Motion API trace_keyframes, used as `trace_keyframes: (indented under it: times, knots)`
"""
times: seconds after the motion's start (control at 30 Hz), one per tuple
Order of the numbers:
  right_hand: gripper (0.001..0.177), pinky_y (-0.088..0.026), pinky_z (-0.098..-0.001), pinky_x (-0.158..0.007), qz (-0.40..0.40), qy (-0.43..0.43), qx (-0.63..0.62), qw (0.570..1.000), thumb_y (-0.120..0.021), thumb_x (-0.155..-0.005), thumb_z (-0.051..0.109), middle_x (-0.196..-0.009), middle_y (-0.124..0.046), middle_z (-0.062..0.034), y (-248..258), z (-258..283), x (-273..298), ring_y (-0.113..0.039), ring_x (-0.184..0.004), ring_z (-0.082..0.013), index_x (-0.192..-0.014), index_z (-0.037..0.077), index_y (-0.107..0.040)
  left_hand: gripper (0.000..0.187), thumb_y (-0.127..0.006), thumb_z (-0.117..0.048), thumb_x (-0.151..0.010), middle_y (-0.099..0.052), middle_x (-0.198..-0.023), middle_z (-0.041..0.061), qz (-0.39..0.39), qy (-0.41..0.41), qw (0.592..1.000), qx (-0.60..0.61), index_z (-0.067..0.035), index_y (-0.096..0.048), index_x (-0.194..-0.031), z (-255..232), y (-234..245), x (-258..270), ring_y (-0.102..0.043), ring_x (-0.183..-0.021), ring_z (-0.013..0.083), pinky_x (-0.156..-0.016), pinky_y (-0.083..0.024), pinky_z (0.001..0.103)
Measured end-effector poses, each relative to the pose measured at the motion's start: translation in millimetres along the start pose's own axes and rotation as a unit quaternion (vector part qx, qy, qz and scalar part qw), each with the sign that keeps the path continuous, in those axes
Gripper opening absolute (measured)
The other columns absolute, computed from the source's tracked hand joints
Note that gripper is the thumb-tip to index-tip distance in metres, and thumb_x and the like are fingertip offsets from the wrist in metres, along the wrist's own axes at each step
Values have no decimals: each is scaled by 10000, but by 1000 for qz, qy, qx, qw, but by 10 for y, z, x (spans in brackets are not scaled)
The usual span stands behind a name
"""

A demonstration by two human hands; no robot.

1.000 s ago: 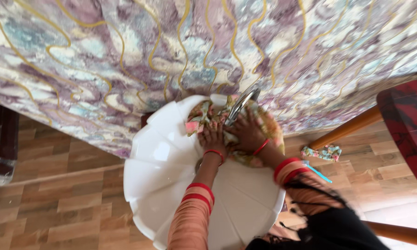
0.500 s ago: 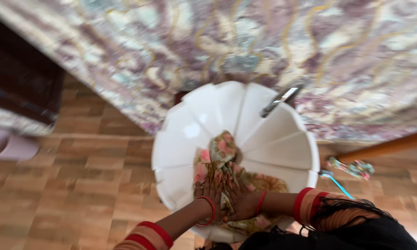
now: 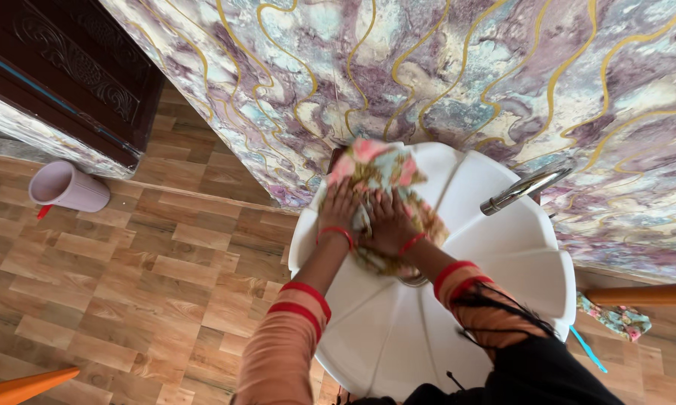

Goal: The person cleans a sink by scrubbing and wiping the basin and edges with a cloth.

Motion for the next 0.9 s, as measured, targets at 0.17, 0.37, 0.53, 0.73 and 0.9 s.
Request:
trace_keyframes:
  times: [0.17,0.37,0.53,0.73,0.9]
  knots:
    - [1065,56,-700,-1199,-43,-23,17,999,-386,-858,778,-1657,-150,-220,76,79,-32,-60,-1539,-451,-1592,35,-182,994,-457,-706,-937,64,-1742,34,91,-15,995,44,-240,64,-1644,76,54,146,183,-1583,339,-1192,132,621]
    - [1128,54,-650,-1166,71,80,-37,994,-419,-881,790,-1632,-107,-323,-348,754,525,0,-1508,-528,-1568,-62,-144,937,-451,-600,-980,53,-1736,43,65,-7,998,-6,-166,61,-1634,-273,-314,876,101,-1555,406,-1188,107,649]
    - [1092,31,-678,-1201,13,192,-95,977,-411,-940,757,-1617,-165,-364,-658,1031,1064,-33,-1508,-554,-1552,-122,-197,997,-415,-615,-995,-4,-1715,221,149,-60,984,77,5,27,-1638,-610,-327,1661,97,-1565,466,-1181,92,664]
    - [1209,37,-634,-1186,132,215,-116,961,-418,-881,816,-1639,-81,-356,-902,1024,2036,34,-1524,-510,-1570,-122,-90,1093,-399,-700,-948,126,-1705,284,280,-136,922,231,20,57,-1633,-1154,126,2358,179,-1546,495,-1174,118,709]
    - [1195,94,-645,-1214,277,191,-132,932,-378,-893,858,-1690,-21,-274,-563,531,2864,107,-1565,-474,-1598,-51,-55,1139,-354,-760,-901,191,-1701,237,340,-188,865,316,-21,124,-1624,-1857,598,2551,229,-1542,480,-1210,97,656]
Point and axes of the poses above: each hand's wrist, its own x-axis away from the middle knuckle, its own y-axis out of the back of the hand, z = x × y, the point moved 9 cm from there along -x, towards the middle knuckle
